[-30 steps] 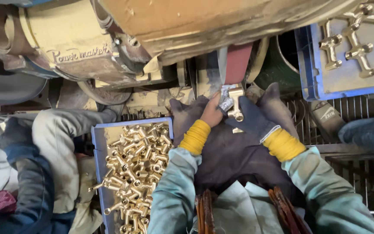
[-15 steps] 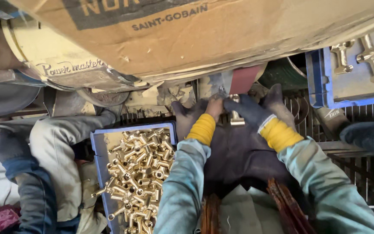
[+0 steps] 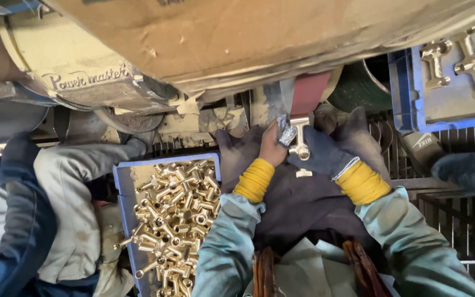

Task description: The person repeatedly picks up small brass-colored metal parts from a blue bin and presses them against a moving belt sander to smooth their surfaces. They handle the parts one at a time, rotating them to contact different sides with the belt, then place the finished pieces into a separate blue bin to the right.

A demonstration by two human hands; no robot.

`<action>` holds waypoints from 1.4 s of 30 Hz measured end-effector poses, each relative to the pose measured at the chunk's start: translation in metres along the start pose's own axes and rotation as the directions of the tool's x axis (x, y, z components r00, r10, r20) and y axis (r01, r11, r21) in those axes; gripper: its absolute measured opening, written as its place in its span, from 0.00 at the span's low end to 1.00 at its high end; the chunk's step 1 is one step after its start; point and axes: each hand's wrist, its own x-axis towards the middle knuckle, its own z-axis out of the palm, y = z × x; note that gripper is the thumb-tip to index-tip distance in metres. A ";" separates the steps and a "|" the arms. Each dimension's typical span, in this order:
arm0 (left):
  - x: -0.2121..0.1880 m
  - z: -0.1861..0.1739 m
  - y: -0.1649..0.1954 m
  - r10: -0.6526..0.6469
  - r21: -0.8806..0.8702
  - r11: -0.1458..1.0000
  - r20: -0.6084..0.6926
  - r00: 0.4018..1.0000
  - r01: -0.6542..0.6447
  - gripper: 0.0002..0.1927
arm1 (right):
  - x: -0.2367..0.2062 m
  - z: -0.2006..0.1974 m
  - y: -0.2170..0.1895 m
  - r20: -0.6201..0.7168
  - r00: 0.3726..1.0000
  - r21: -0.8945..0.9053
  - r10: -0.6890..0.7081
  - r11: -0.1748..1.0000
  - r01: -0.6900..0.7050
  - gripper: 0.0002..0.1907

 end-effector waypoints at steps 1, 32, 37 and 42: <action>0.000 0.000 -0.003 -0.002 0.018 1.000 -0.001 1.000 0.002 0.18 | 0.001 -0.001 0.001 0.033 0.999 0.016 0.021 1.000 -0.022 0.33; -0.051 -0.030 0.124 -0.030 -0.380 0.913 0.298 0.954 0.147 0.29 | -0.108 -0.040 -0.092 -0.299 0.890 0.171 -0.345 0.898 0.406 0.32; -0.052 -0.029 0.133 -0.134 -0.172 0.970 0.220 0.966 0.174 0.22 | -0.116 -0.043 -0.094 -0.243 0.853 -0.135 -0.462 0.887 0.442 0.36; -0.036 -0.025 0.115 -0.088 -0.249 0.958 0.204 0.975 0.139 0.22 | -0.083 -0.016 -0.049 -0.099 0.991 0.273 -0.094 0.955 0.118 0.34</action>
